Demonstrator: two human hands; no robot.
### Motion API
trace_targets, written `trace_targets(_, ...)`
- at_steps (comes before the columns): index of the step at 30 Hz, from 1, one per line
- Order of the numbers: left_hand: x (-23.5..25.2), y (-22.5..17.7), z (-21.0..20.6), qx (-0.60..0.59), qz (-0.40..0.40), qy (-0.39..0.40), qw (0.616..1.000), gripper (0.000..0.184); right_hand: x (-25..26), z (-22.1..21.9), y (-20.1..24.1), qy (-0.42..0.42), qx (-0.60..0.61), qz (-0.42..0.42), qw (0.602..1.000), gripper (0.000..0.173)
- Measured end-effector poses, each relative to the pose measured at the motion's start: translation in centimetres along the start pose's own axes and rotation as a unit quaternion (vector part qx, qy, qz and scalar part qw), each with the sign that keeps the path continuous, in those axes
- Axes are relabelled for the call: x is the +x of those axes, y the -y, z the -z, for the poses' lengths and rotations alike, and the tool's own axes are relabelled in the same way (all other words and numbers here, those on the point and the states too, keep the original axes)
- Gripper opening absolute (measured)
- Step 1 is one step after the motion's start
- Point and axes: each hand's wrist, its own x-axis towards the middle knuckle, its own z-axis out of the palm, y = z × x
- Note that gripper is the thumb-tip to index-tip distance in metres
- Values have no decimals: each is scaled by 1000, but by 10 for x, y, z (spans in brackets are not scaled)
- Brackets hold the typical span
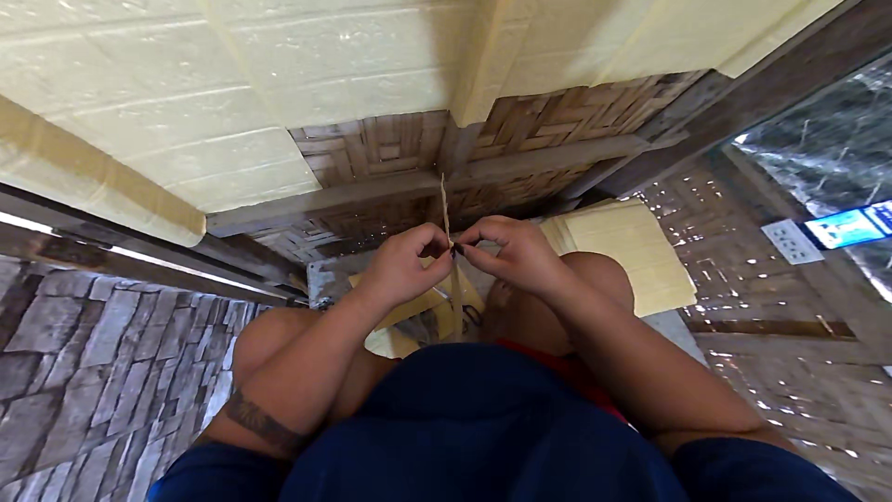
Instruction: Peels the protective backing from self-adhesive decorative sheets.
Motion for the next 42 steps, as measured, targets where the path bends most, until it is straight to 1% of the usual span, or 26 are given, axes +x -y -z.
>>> trace_targets(7, 0, 1, 0, 37, 1, 12, 999, 15, 0, -2, -3, 14, -25, -2, 1000, 14)
trace_targets(13, 1, 0, 1, 63, 4, 21, 998, 19, -1, -5, -6, 7, -28, -7, 1000, 12)
trace_targets(17, 1, -3, 5, 67, 20, 41, 997, 21, 0, -4, -3, 17, -21, -16, 1000, 13)
trace_targets(21, -1, 3, 6, 76, 10, 45, 996, 21, 1, -6, 4, 19, -14, -24, 999, 11)
trace_targets(26, -1, 13, 3, 97, 25, 43, 994, 26, 3, -4, 7, 70, -12, -45, 996, 14)
trace_targets(35, -3, 17, 2, 146, 42, 66, 986, 35, 2, -7, 4, 110, -17, -42, 993, 15)
trace_targets(39, -2, 14, 2, 137, 41, 72, 987, 34, 1, -5, 4, 111, 3, -56, 992, 14)
trace_targets(42, -1, 11, 4, 102, 45, 78, 991, 26, -2, -4, 3, 95, 30, -68, 993, 13)
